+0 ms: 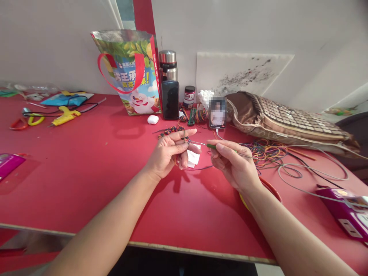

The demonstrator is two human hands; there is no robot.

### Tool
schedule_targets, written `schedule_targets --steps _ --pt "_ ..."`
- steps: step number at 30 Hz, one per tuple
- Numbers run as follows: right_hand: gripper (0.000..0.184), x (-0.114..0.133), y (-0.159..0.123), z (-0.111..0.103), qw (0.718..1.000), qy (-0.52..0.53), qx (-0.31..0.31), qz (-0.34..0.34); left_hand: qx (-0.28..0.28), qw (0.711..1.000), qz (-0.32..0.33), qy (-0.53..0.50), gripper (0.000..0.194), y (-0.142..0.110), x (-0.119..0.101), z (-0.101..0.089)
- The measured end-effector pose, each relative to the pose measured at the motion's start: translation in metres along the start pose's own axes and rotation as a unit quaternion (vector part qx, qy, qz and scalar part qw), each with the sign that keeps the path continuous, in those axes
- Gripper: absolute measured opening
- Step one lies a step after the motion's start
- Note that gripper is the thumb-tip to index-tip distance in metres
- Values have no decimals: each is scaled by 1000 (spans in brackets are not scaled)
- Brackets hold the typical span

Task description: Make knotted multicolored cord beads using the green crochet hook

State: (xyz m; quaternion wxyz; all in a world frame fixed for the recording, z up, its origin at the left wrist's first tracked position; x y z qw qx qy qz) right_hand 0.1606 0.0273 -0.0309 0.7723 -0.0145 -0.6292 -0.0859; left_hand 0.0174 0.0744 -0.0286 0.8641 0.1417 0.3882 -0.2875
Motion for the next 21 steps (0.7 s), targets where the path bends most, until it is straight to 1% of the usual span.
schedule_targets --steps 6,9,12,14,15,18,19,21 --pt "15 4 -1 3 999 -13 13 -27 1 1000 10 13 50 -2 0 2" --pt "18 8 -4 5 996 -53 21 -68 -2 1000 17 15 54 -2 1 3" --pt "21 12 -10 6 986 -117 0 -118 -14 999 30 9 58 -2 2 2" --pt "22 18 -16 10 970 -178 -22 -162 -27 999 36 -8 59 -2 5 0" --pt "23 21 -19 13 957 -217 -32 -188 -35 998 37 -21 59 -2 6 -1" --pt "27 33 -30 26 909 -321 -52 -261 -55 995 32 -73 56 0 10 -5" --pt "28 35 -33 29 897 -341 -51 -278 -60 994 28 -90 55 0 12 -6" --pt "30 37 -35 34 886 -353 -39 -299 -66 990 20 -124 52 1 13 -7"
Point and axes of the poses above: each hand's wrist, its own y-axis towards the middle knuckle, its own z-axis out of the palm, x = y × z, the point moved 10 cm from there along y, towards the middle knuckle, and after that the axes turned 12 degrees about -y, right-handed, at the moved point
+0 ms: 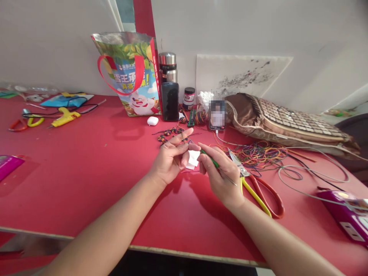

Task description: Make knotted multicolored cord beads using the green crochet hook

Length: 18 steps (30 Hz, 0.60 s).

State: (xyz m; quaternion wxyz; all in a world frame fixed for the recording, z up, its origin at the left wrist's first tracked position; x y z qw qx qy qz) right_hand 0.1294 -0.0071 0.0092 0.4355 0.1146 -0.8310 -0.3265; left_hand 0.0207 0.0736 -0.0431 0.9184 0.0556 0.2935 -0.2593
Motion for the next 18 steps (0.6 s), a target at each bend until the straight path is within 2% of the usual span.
schedule_targets --steps 3,7,13,15,18 --pt "34 2 1 0 1000 20 8 -20 -2 999 -27 -40 49 0 2 0" --pt "36 0 2 -2 999 48 12 -18 13 997 -48 -52 55 -1 3 4" --pt "25 -18 2 -3 992 105 33 55 35 998 -11 48 56 -3 -3 7" --pt "23 -23 1 -4 992 93 30 77 37 997 0 66 57 -4 -2 8" --pt "25 -14 1 -5 998 25 14 50 18 999 5 40 59 -3 2 4"
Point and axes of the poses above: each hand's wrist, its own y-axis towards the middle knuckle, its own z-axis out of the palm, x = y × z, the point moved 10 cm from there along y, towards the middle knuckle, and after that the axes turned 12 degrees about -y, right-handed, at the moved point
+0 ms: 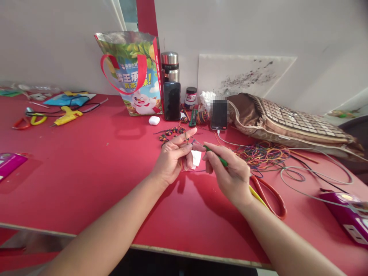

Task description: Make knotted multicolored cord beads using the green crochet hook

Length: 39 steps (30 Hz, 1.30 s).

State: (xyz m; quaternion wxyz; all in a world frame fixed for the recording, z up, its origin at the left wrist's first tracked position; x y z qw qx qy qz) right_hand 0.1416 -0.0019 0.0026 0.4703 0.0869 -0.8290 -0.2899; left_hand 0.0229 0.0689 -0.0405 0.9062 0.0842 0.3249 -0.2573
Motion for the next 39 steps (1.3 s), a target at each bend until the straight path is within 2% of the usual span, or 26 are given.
schedule_targets --steps 3,5,9,15,19,22,36,39 --pt "28 11 -1 4 997 -61 -13 -35 -33 997 -25 -72 61 2 8 -7" --pt "30 14 -1 8 997 -59 -5 -44 -44 991 -48 -117 61 2 12 -9" --pt "32 11 0 8 998 -21 24 -55 -25 984 -78 -157 61 2 10 -6" --pt "28 -11 3 5 993 104 56 15 26 983 -105 -151 58 -2 4 2" --pt "25 -23 4 5 976 189 80 69 52 980 -126 -143 59 -5 4 8" --pt "23 -25 5 4 964 237 93 83 62 978 -143 -138 61 -8 5 12" --pt "16 -19 14 -3 944 291 119 97 117 959 -190 -174 42 -18 14 26" --pt "18 -20 15 -5 946 285 120 102 108 960 -193 -171 46 -18 15 24"
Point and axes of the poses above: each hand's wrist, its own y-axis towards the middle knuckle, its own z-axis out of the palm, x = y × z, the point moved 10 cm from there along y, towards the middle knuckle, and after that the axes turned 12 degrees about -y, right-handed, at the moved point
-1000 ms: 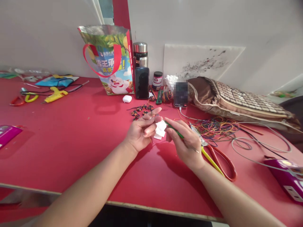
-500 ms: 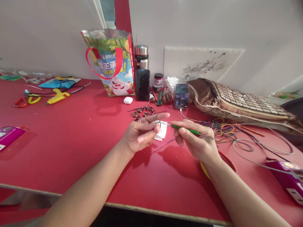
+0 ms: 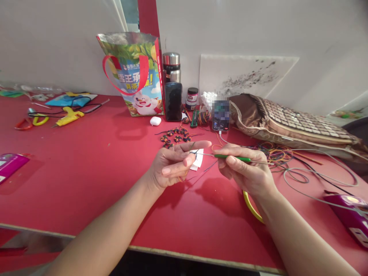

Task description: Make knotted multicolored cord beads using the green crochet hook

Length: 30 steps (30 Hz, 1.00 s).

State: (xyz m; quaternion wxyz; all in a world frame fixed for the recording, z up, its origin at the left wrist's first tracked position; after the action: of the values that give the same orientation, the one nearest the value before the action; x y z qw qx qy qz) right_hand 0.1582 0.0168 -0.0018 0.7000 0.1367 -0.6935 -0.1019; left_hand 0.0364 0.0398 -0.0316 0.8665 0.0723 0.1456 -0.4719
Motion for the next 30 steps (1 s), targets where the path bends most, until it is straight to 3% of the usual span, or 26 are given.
schedule_targets --steps 5,15,20,30 --pt "20 0 2 0 1000 13 2 6 -5 1000 -2 4 60 -1 1 -5" --pt "18 3 3 1 999 46 -3 19 3 1000 -6 21 54 -1 3 -4" --pt "16 -1 2 1 998 57 4 22 -28 999 -4 40 64 -2 3 -9" --pt "16 -4 3 6 993 108 35 39 38 998 -42 0 49 0 14 6"
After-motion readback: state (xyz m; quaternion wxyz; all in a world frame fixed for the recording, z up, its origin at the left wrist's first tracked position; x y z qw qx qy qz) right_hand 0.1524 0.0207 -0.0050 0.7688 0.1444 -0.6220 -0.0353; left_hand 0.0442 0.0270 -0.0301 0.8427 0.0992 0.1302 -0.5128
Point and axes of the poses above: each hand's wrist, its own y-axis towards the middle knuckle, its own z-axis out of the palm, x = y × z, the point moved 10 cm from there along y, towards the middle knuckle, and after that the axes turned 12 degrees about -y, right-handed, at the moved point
